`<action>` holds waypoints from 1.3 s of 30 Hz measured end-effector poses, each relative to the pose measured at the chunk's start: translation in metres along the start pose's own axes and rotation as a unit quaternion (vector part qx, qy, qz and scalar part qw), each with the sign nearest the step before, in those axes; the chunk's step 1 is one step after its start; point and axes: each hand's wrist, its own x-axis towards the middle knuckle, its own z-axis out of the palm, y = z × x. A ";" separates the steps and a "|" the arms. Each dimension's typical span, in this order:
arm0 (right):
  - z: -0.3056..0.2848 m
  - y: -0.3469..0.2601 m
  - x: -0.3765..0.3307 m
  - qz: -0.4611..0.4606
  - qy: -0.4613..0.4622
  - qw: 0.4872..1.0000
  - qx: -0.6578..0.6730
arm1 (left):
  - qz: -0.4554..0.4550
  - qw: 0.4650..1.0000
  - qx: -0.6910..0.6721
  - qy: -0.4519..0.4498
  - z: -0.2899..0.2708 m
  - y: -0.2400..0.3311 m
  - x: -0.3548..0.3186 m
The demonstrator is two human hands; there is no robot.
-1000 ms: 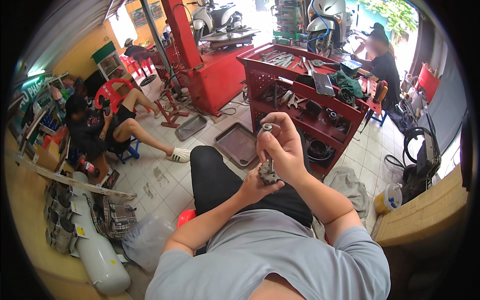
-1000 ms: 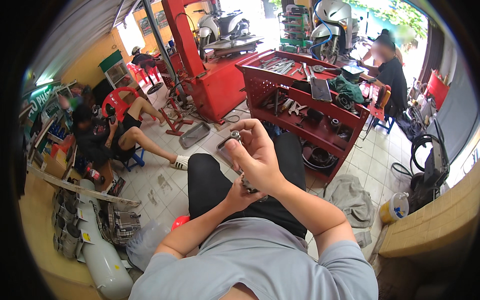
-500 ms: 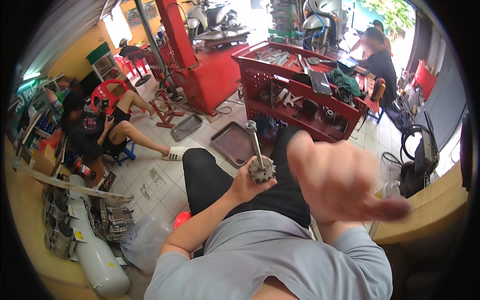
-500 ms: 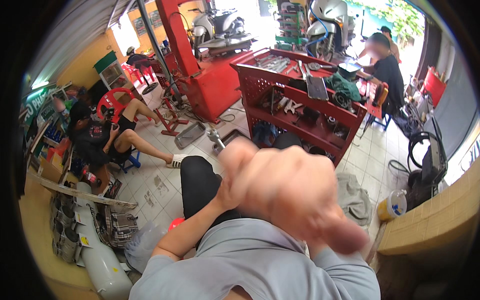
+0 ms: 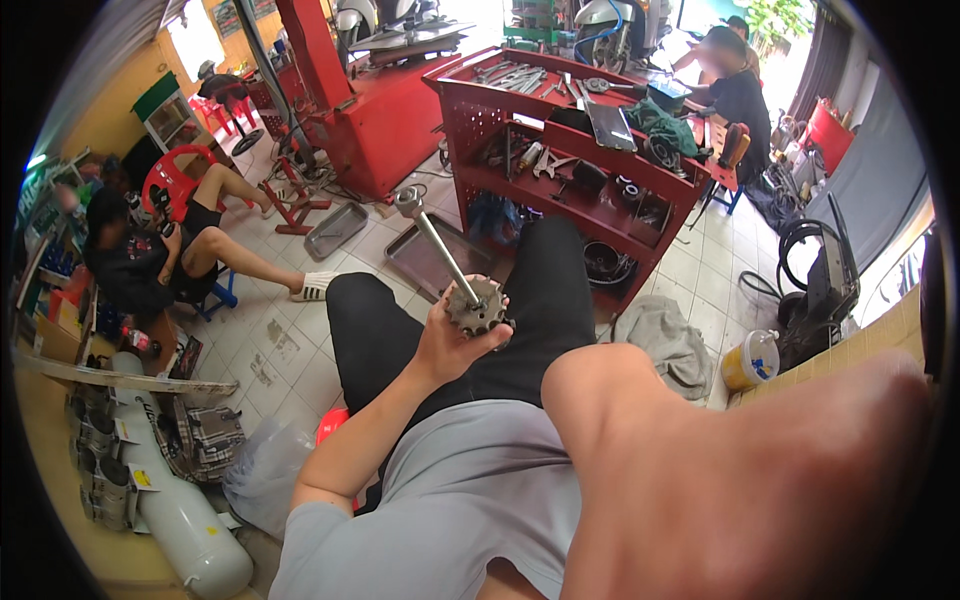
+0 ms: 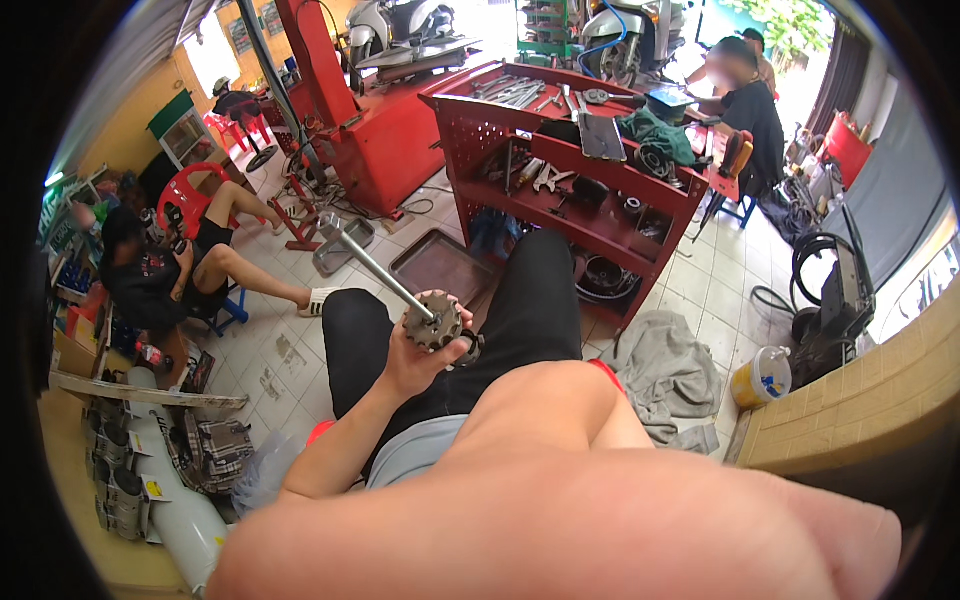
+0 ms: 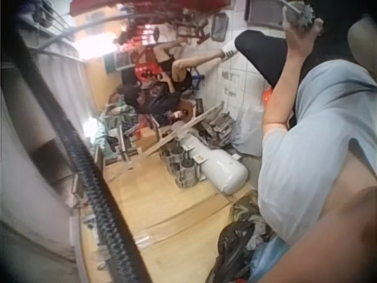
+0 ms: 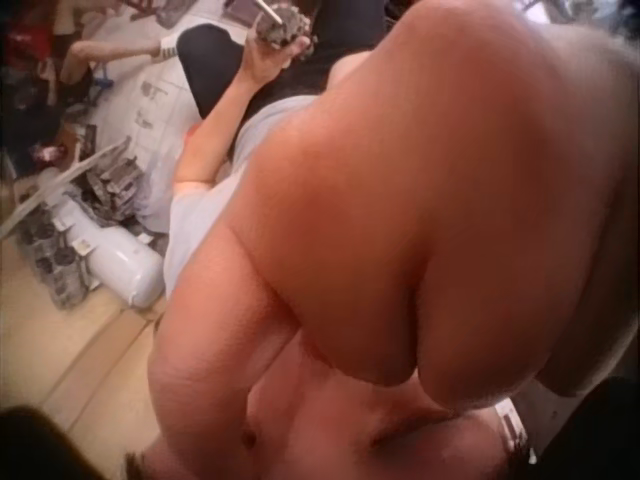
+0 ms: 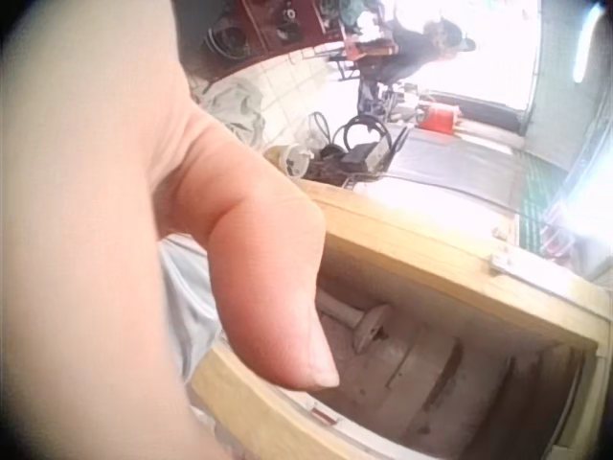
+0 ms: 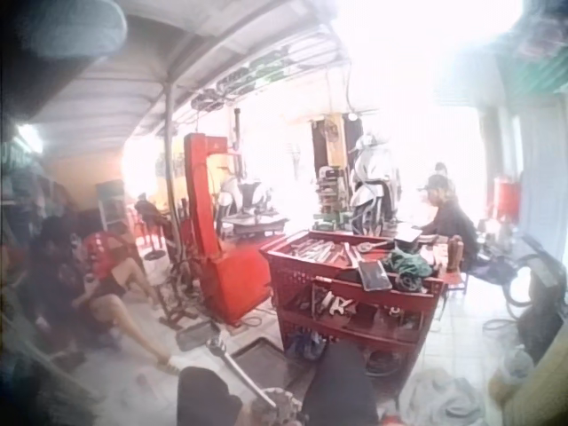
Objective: The person holds a metal sprocket and a threaded shaft, repeatedly inserting the shaft into the sprocket and rotating it to check the fit. The person manipulates the parts by hand, occasionally touching their face while inspecting the assembly.
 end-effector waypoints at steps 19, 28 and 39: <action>-0.004 -0.010 -0.003 -0.028 0.004 0.999 -0.015 | 0.007 1.000 0.017 -0.014 -0.001 0.003 0.001; 0.001 -0.006 -0.003 -0.033 0.003 0.999 0.001 | -0.005 1.000 -0.024 0.018 0.002 0.000 -0.001; 0.002 -0.009 0.001 -0.040 0.003 0.999 -0.008 | 0.005 1.000 -0.025 -0.001 0.006 0.000 0.002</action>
